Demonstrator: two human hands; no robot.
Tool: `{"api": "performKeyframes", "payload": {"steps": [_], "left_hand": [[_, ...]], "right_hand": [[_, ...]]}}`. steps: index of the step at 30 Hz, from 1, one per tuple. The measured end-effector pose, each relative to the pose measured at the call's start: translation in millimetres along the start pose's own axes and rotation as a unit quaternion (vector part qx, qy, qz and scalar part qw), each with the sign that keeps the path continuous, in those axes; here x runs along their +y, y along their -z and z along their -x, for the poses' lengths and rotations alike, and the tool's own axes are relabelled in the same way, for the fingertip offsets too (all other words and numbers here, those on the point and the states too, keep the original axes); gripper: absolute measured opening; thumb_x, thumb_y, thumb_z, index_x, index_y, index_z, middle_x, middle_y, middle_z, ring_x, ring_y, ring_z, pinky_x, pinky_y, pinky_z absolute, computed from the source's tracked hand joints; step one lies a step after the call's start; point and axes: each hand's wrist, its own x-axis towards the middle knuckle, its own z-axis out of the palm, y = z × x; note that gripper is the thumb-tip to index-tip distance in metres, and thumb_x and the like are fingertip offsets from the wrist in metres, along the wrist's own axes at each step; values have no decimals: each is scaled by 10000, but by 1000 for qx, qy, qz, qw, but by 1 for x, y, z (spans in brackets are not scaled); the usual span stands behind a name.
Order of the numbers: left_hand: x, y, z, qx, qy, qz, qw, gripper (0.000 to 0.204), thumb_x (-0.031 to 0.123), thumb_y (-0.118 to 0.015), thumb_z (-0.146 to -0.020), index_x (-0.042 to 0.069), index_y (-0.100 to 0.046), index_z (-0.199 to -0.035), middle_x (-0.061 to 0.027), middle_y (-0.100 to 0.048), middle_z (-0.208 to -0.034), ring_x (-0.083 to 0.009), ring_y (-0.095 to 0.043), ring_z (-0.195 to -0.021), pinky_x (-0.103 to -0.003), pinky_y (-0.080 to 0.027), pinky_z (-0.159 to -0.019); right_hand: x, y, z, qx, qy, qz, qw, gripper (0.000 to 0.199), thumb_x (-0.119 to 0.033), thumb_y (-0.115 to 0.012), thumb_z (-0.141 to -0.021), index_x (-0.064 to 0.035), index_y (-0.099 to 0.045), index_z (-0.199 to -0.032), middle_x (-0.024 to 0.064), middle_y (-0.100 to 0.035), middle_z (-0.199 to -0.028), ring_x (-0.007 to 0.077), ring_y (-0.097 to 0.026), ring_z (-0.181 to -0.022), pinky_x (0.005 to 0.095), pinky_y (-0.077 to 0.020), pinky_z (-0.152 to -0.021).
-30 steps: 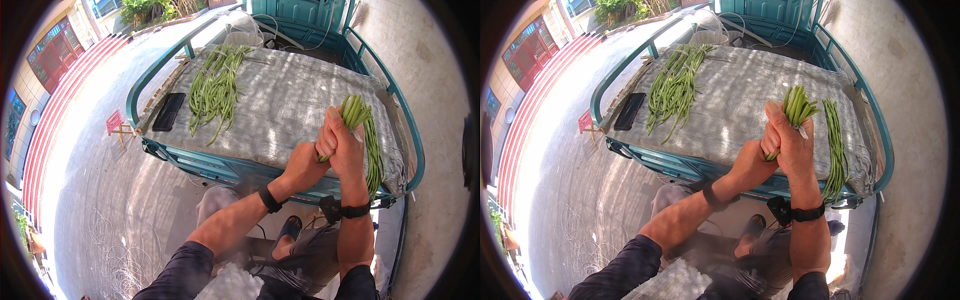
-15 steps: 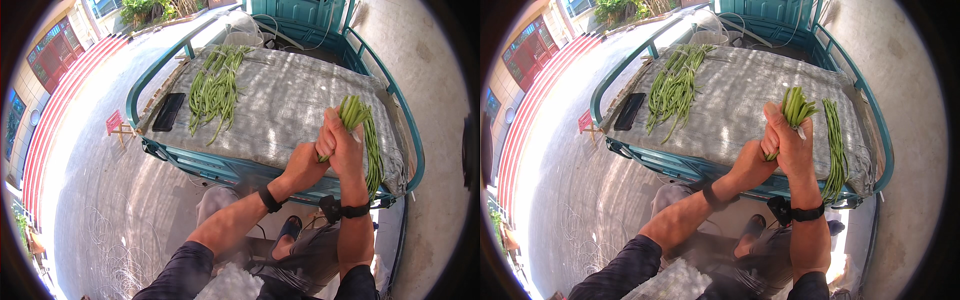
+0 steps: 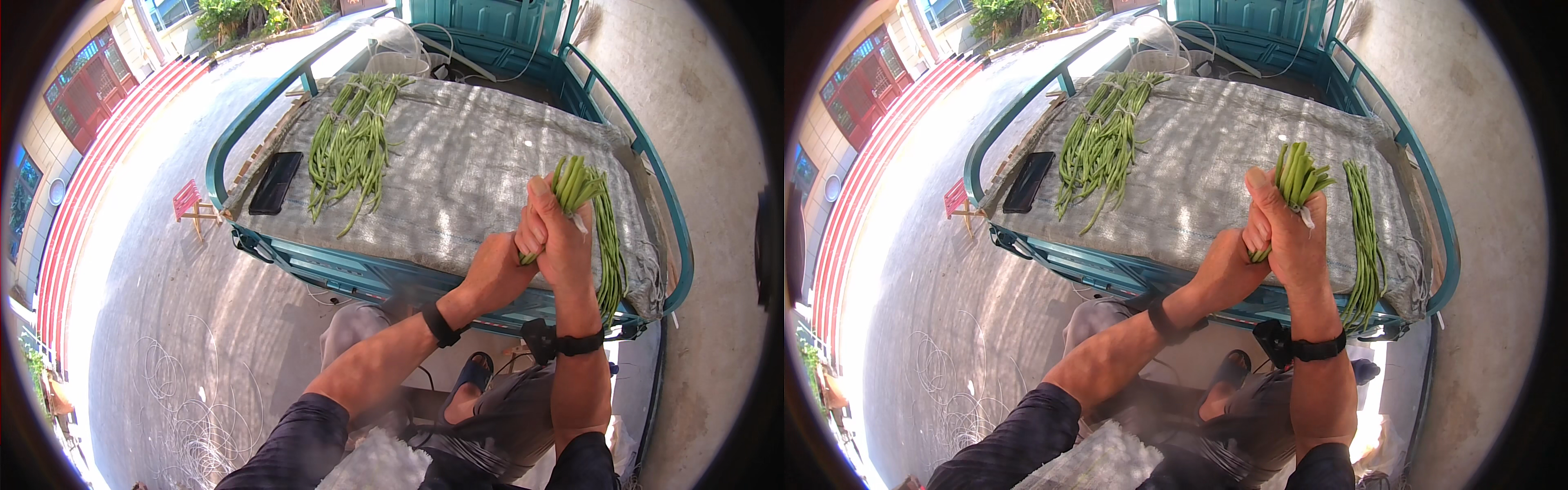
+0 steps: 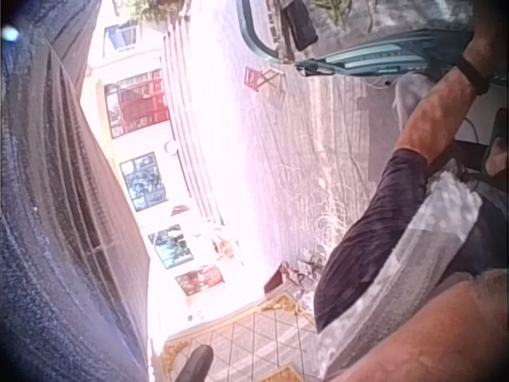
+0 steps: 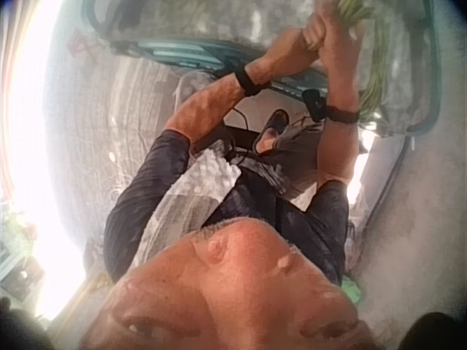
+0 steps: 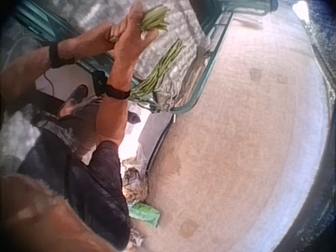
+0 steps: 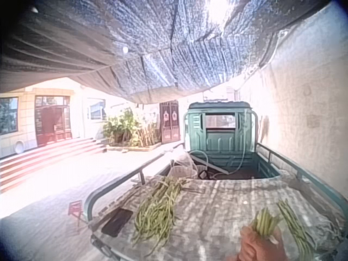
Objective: The recorder uses white string to tie several green beans together into bundles in the back of a small vehicle.
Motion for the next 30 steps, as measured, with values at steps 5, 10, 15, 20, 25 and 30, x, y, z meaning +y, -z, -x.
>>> {"api": "performKeyframes", "payload": {"steps": [5, 10, 15, 20, 25, 30], "left_hand": [[-2, 0, 0, -6, 4, -7, 1000, 183, 134, -719, -844, -41, -664, -841, -285, -636, -783, -513, -608, -831, -485, -482, -618], [-5, -2, 1, 4, -9, 14, 1000, 190, 143, -736, -838, -33, -666, -833, -277, -641, -780, -502, -622, -818, -485, -485, -615], [-3, -1, 1, 4, -9, 4, 1000, 200, 153, -745, -840, -30, -665, -828, -271, -647, -779, -496, -630, -815, -484, -490, -618], [-3, 0, 1, -1, -4, 8, 1000, 207, 161, -747, -843, -29, -666, -828, -271, -649, -780, -495, -633, -820, -482, -494, -621], [-2, 0, 1, 0, -4, 4, 1000, 213, 170, -745, -846, -27, -666, -827, -271, -652, -781, -495, -634, -820, -485, -495, -624], [-2, 0, 1, -4, -4, -5, 1000, 214, 171, -741, -849, -27, -665, -827, -270, -654, -780, -497, -634, -817, -488, -495, -625]], "right_hand": [[1, -2, 1, 9, -2, -1, 1000, 247, -201, -661, -1061, -134, -540, -856, -57, -413, -574, 53, -380, -454, 253, -304, -432], [3, 2, 0, -4, 8, 2, 1000, 237, -205, -666, -1059, -132, -549, -866, -58, -416, -574, 48, -375, -453, 251, -303, -426], [2, 2, 0, -7, 9, 6, 1000, 235, -212, -671, -1058, -134, -552, -871, -59, -422, -574, 45, -374, -452, 249, -303, -425], [2, 1, 1, -6, 9, 8, 1000, 231, -212, -674, -1056, -134, -550, -878, -59, -422, -574, 47, -378, -454, 250, -308, -429], [3, 1, 0, -5, 9, 7, 1000, 235, -216, -681, -1051, -133, -544, -879, -58, -423, -574, 49, -382, -456, 252, -312, -434], [3, 1, 1, -3, 4, 9, 1000, 249, -226, -690, -1045, -133, -537, -872, -57, -426, -573, 50, -385, -457, 253, -312, -435]]}}
